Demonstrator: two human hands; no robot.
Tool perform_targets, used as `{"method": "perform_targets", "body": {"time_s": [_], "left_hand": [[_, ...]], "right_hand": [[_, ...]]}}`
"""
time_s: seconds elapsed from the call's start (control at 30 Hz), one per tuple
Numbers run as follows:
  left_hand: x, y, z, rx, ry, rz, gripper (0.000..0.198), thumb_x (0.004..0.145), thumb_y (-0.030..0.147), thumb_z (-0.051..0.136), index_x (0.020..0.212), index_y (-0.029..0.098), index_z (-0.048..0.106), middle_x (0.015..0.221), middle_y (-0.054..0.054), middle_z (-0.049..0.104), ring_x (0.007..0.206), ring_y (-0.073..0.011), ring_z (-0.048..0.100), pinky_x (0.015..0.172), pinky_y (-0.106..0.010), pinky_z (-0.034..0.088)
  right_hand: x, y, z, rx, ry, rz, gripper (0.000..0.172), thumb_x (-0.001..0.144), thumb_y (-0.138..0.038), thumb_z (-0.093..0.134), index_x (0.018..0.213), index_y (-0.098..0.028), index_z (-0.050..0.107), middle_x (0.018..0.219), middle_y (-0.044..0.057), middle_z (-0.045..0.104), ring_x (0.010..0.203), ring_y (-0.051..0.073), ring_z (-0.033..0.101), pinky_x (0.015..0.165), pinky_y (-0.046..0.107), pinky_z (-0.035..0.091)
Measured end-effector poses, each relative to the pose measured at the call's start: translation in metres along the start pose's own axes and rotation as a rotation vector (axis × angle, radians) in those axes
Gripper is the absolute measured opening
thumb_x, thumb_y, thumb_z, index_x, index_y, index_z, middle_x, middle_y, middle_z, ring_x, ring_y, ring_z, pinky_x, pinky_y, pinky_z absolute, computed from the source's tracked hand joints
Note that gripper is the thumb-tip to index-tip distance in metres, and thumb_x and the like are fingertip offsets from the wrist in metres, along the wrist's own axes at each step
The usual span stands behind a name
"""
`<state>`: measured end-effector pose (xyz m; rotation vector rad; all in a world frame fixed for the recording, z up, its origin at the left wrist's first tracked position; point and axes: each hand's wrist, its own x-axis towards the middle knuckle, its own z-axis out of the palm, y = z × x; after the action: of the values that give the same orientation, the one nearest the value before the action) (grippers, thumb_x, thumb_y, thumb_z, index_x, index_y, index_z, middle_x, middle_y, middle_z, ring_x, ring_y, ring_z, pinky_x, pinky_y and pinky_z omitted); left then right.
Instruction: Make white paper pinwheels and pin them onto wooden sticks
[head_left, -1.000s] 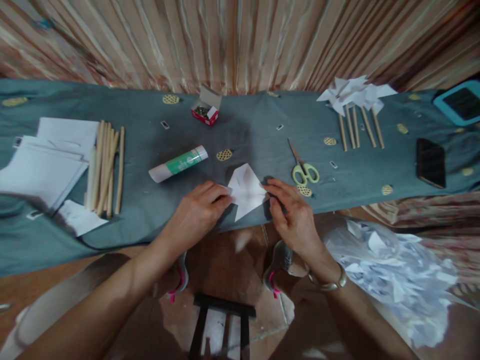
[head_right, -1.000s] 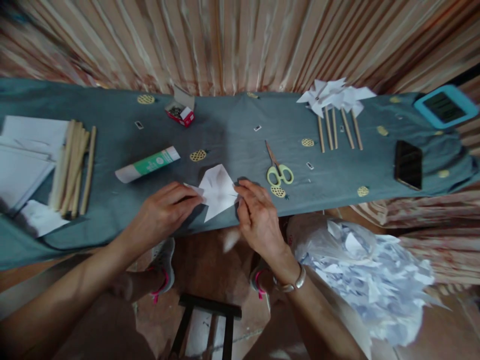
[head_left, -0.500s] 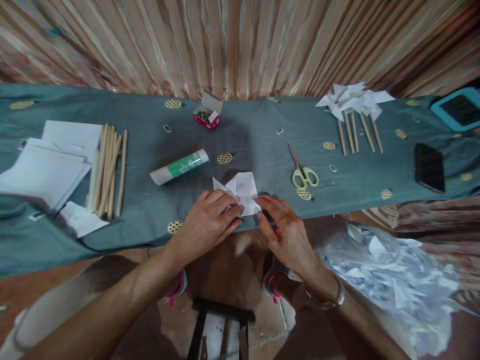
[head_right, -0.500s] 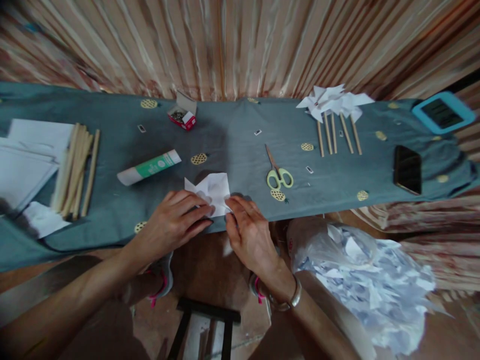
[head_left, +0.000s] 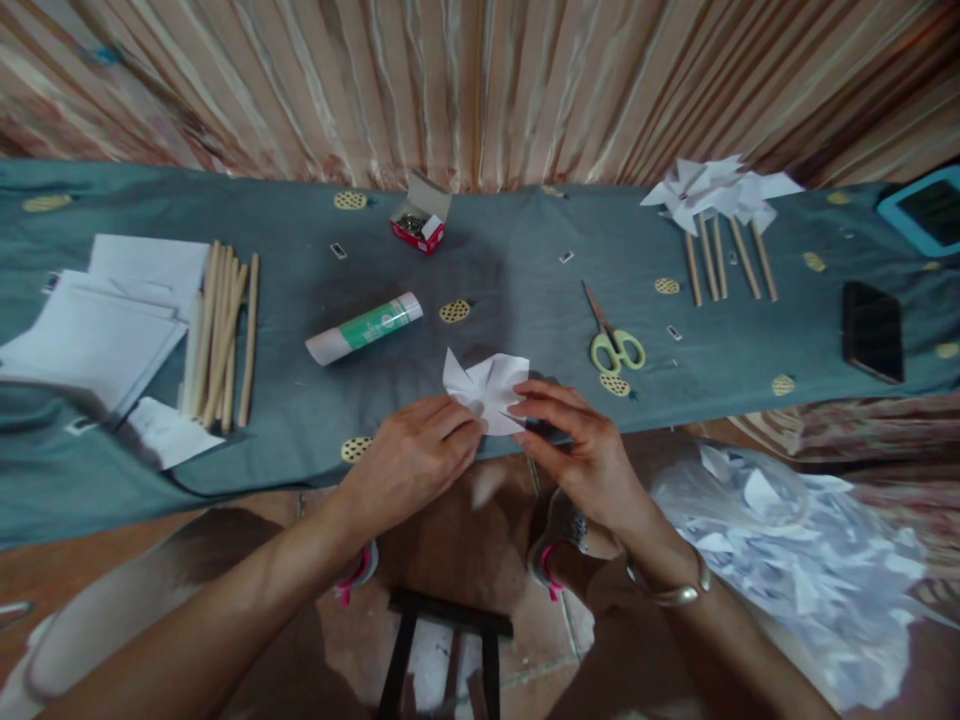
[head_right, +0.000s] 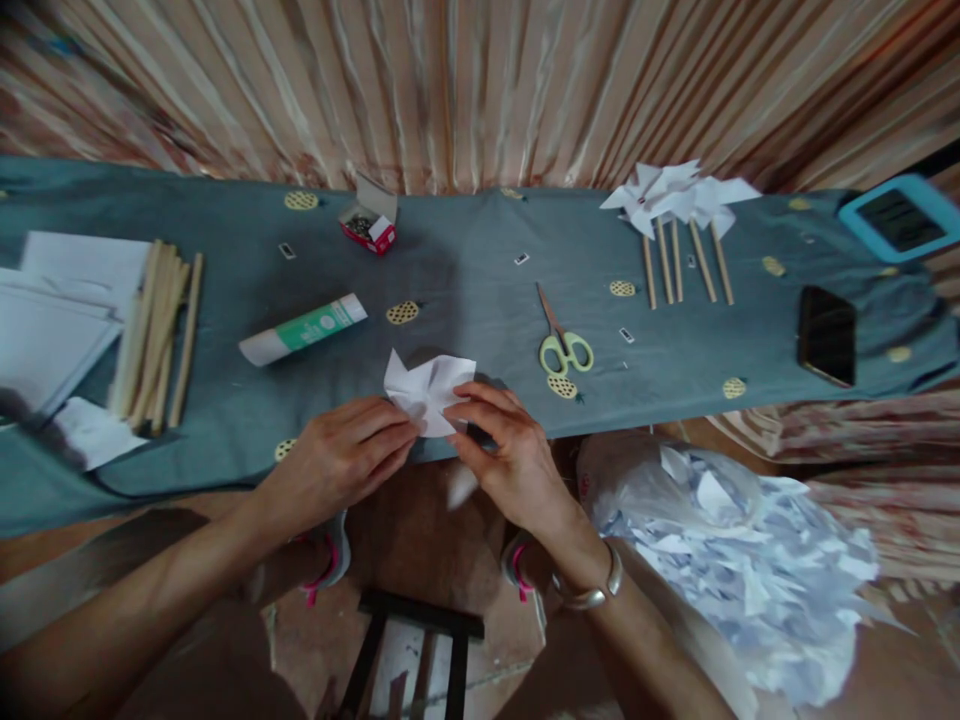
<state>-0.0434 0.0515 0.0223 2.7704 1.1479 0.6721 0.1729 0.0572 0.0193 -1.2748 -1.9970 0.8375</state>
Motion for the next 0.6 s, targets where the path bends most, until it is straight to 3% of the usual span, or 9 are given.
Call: {"method": "perform_targets", "body": {"time_s": [0.23, 0.4, 0.6], "left_hand": [[-0.004, 0.001, 0.0, -0.052, -0.018, 0.015, 0.013, 0.093, 0.014, 0.052, 0.089, 0.013, 0.065, 0.085, -0.005, 0.067, 0.08, -0.0183, 0.064, 0.074, -0.031, 0.057], [-0.005, 0.001, 0.001, -0.065, -0.028, 0.028, 0.012, 0.092, 0.014, 0.054, 0.095, 0.011, 0.065, 0.089, -0.007, 0.069, 0.082, -0.0193, 0.064, 0.075, -0.033, 0.058], [-0.009, 0.003, 0.004, -0.078, 0.049, 0.002, 0.016, 0.093, 0.015, 0.052, 0.104, 0.01, 0.062, 0.091, -0.008, 0.071, 0.084, -0.0188, 0.066, 0.078, -0.035, 0.059]], "right_hand": [[0.003, 0.002, 0.005, 0.131, 0.01, 0.049, 0.005, 0.083, -0.024, 0.069, 0.086, -0.025, 0.073, 0.117, 0.006, 0.069, 0.112, 0.022, 0.063, 0.099, 0.044, 0.05], [0.006, 0.002, 0.011, 0.148, 0.029, 0.084, 0.006, 0.083, -0.022, 0.068, 0.078, -0.024, 0.072, 0.119, 0.006, 0.066, 0.106, 0.02, 0.062, 0.096, 0.043, 0.05], [0.01, 0.001, 0.017, 0.111, 0.081, 0.103, 0.006, 0.079, -0.02, 0.068, 0.075, -0.023, 0.07, 0.122, 0.008, 0.063, 0.106, 0.023, 0.06, 0.097, 0.046, 0.048]]}}
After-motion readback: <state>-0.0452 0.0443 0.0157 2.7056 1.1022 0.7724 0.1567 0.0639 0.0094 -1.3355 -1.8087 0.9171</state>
